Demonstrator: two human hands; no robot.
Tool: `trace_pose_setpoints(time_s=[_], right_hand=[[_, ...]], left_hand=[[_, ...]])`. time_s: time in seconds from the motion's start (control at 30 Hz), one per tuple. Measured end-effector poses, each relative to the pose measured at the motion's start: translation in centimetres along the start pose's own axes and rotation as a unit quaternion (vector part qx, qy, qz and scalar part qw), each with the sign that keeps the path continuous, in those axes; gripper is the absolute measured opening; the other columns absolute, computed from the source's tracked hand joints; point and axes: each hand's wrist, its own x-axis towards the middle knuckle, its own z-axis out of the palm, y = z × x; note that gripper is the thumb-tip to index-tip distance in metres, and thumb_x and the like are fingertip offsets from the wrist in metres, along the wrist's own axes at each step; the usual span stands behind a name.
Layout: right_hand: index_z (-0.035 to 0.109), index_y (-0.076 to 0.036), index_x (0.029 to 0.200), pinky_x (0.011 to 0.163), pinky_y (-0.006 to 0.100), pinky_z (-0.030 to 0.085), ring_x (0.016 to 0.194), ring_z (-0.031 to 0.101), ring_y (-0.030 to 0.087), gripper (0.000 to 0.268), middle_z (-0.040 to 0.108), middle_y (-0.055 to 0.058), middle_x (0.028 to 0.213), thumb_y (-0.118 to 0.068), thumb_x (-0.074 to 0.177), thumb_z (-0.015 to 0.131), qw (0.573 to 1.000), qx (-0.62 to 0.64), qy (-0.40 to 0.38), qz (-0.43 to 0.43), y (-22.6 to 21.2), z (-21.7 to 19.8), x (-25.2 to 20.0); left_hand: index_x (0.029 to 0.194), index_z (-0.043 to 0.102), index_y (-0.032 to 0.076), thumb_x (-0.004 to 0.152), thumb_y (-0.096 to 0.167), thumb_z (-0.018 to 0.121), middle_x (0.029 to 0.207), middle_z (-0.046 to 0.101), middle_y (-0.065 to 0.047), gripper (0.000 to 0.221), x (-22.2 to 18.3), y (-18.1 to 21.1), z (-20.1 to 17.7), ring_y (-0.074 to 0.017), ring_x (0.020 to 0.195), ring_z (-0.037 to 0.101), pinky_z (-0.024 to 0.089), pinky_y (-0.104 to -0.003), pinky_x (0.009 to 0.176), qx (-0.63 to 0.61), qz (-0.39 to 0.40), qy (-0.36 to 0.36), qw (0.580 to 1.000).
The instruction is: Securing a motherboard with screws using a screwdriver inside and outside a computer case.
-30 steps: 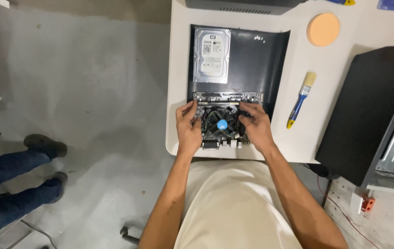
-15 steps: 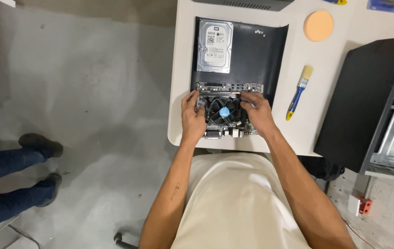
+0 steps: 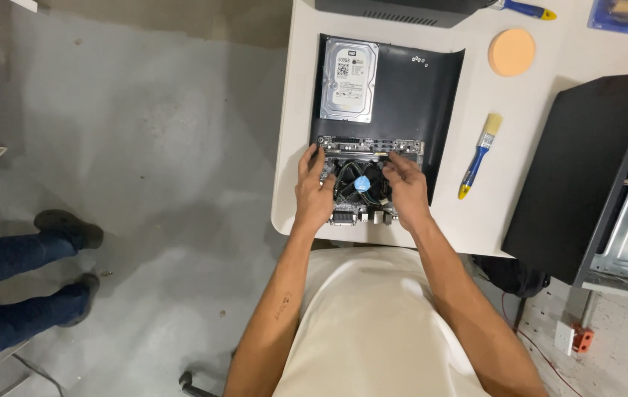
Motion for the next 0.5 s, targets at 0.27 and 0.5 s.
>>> trace_pose_setpoints(time_s=[0.27, 0.5], right_hand=[[0.047, 0.002, 0.130, 0.097, 0.045, 0.042, 0.124, 0.044, 0.036, 0.040, 0.041, 0.019, 0.130, -0.011, 0.093, 0.052, 0.998, 0.057, 0.000, 0.024, 0.7, -0.2, 0.2], [0.052, -0.003, 0.128, 0.093, 0.042, 0.046, 0.116, 0.051, 0.034, 0.039, 0.047, 0.017, 0.126, -0.004, 0.088, 0.056, 0.999, -0.034, -0.012, -0.033, 2.3, -1.4, 1.1]], left_hand=[[0.140, 0.037, 0.004, 0.089, 0.011, 0.050, 0.141, 0.033, -0.010, 0.053, 0.5, -0.6, 0.0, -0.0306, 0.131, 0.037, 0.027, -0.051, 0.105, 0.135, -0.022, -0.031, 0.990], [0.138, 0.039, 0.001, 0.085, -0.003, 0.041, 0.139, 0.037, -0.016, 0.053, 0.3, -0.1, -0.4, -0.0389, 0.126, 0.040, 0.031, -0.054, 0.099, 0.213, 0.028, -0.021, 0.976]])
